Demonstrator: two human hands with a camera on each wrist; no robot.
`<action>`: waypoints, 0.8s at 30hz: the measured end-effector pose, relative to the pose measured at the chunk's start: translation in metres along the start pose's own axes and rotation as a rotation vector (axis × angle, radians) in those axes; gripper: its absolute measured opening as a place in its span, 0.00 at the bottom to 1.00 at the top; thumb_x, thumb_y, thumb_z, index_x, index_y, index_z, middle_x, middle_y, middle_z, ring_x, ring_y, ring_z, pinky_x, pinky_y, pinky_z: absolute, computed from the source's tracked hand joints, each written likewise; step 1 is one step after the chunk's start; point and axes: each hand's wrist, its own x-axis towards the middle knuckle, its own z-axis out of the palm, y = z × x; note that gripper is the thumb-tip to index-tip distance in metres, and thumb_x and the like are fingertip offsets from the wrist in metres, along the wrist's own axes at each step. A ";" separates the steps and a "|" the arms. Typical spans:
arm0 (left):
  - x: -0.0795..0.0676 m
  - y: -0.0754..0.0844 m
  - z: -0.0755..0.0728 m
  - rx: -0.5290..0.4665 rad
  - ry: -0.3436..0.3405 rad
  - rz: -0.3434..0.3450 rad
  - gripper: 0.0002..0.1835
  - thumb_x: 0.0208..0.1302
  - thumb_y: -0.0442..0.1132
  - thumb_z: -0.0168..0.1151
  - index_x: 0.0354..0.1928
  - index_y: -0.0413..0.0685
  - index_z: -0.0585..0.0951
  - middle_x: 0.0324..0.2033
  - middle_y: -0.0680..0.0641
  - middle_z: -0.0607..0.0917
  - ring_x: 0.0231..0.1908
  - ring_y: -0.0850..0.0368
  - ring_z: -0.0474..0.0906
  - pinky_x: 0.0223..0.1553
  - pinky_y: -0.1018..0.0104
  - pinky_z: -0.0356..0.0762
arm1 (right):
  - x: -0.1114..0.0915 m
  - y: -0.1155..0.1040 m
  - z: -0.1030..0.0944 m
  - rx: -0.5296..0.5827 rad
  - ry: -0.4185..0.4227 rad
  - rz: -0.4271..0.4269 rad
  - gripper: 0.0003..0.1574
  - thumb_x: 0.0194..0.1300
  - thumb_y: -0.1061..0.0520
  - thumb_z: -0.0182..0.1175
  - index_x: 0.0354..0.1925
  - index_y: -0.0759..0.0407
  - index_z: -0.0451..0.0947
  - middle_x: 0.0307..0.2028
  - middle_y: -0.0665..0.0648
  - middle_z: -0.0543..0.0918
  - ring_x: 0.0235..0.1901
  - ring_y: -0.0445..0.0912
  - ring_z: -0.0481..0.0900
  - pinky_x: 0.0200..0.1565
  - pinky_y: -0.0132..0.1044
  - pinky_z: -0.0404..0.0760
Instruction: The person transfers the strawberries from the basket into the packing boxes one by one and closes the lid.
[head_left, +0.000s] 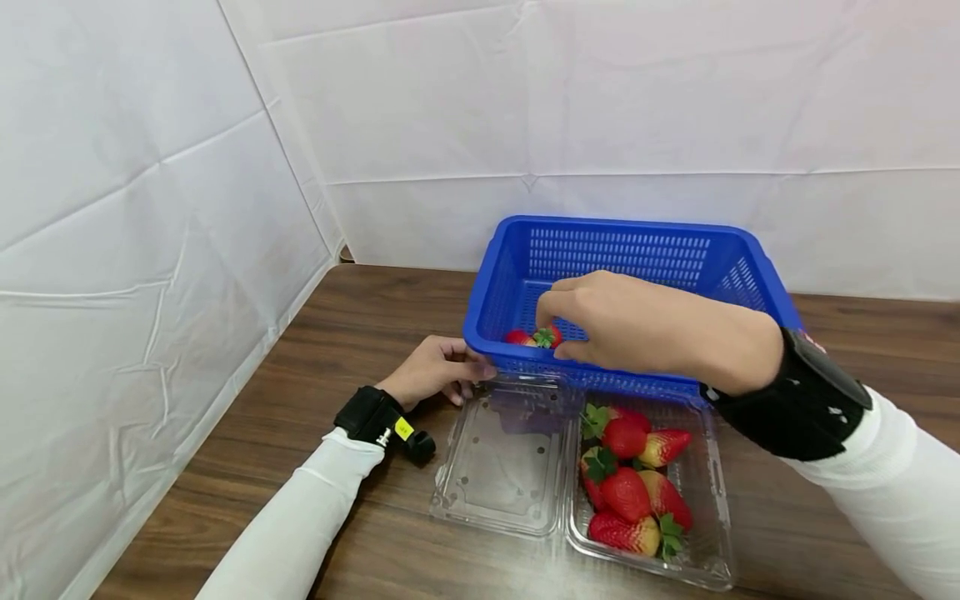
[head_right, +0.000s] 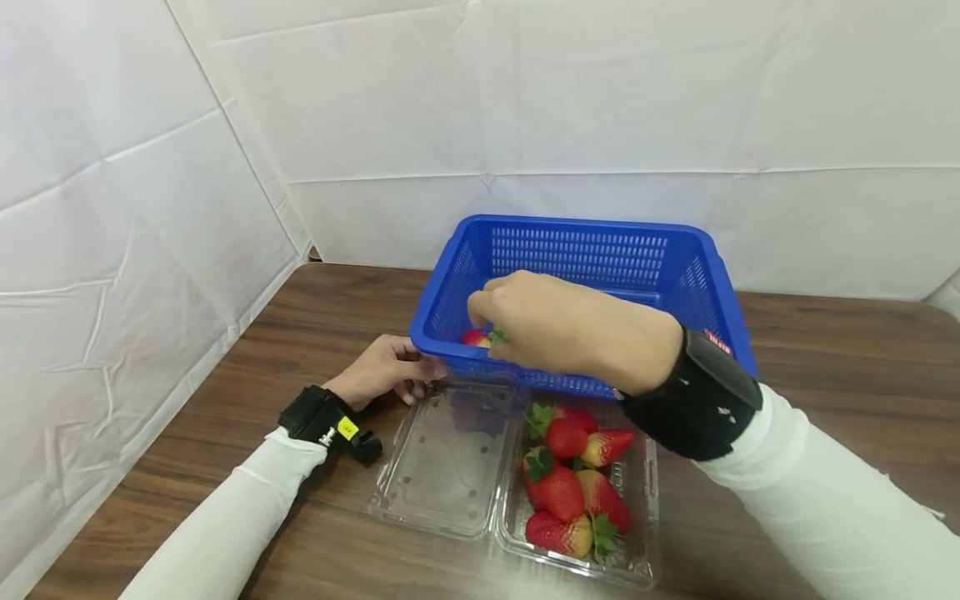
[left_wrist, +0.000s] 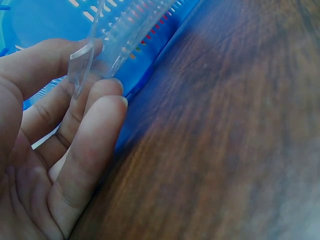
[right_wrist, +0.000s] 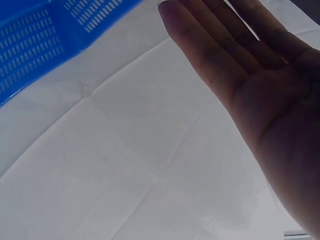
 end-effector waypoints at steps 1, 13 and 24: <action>0.000 0.000 0.000 -0.001 -0.001 0.001 0.13 0.59 0.39 0.69 0.42 0.38 0.83 0.27 0.45 0.84 0.23 0.54 0.79 0.20 0.69 0.82 | 0.001 0.001 0.000 -0.003 -0.004 0.004 0.14 0.59 0.58 0.68 0.44 0.58 0.79 0.42 0.55 0.83 0.41 0.46 0.80 0.44 0.42 0.84; 0.001 -0.001 0.002 -0.001 -0.003 0.006 0.12 0.59 0.41 0.69 0.41 0.41 0.84 0.28 0.46 0.85 0.23 0.53 0.80 0.20 0.68 0.82 | 0.018 0.017 0.008 -0.013 -0.107 0.043 0.10 0.60 0.60 0.67 0.41 0.58 0.79 0.40 0.56 0.83 0.38 0.47 0.78 0.43 0.44 0.82; 0.001 -0.001 0.003 0.004 -0.004 0.001 0.13 0.59 0.41 0.69 0.41 0.40 0.84 0.28 0.46 0.84 0.23 0.54 0.79 0.19 0.68 0.82 | 0.033 0.033 0.027 -0.029 -0.215 0.076 0.10 0.61 0.62 0.65 0.43 0.61 0.80 0.39 0.58 0.85 0.36 0.46 0.79 0.43 0.43 0.83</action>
